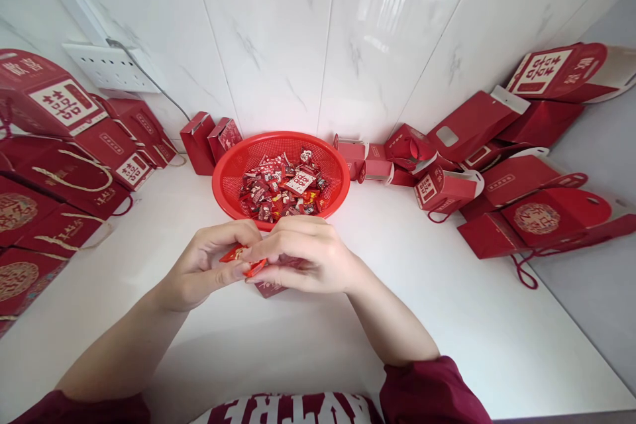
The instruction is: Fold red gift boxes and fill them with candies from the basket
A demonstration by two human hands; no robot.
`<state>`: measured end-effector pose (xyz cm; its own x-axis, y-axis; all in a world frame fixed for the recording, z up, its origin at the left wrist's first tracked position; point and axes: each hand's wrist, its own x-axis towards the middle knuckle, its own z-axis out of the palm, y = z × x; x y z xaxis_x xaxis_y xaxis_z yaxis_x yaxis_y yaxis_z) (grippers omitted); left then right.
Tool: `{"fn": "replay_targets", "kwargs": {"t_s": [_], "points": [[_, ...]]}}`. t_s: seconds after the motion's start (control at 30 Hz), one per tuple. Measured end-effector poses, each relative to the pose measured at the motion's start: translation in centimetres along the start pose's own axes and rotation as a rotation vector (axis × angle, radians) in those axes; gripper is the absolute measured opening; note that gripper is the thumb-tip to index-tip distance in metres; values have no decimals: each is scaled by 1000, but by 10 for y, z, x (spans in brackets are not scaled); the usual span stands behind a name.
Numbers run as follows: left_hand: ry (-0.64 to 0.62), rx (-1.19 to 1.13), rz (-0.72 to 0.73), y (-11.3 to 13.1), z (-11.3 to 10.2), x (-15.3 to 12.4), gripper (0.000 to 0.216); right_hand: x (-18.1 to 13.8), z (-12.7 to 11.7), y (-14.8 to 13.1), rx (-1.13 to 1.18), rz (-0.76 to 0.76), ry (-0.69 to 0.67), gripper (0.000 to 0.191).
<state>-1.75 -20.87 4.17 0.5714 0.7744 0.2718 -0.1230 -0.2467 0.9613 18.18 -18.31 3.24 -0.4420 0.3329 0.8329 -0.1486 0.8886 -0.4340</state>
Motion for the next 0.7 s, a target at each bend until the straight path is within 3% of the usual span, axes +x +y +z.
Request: {"fn": "replay_targets", "kwargs": {"t_s": [0.23, 0.37, 0.53, 0.7], "points": [[45, 61, -15, -4, -6, 3, 17, 1, -4, -1, -89, -11, 12, 14], [27, 180, 81, 1, -10, 3, 25, -1, -11, -3, -121, 16, 12, 14], [125, 356, 95, 10, -20, 2, 21, -1, -31, -7, -164, 151, -1, 10], [161, 524, 54, 15, -27, 1, 13, -3, -41, -5, -229, 385, -330, 11]]}}
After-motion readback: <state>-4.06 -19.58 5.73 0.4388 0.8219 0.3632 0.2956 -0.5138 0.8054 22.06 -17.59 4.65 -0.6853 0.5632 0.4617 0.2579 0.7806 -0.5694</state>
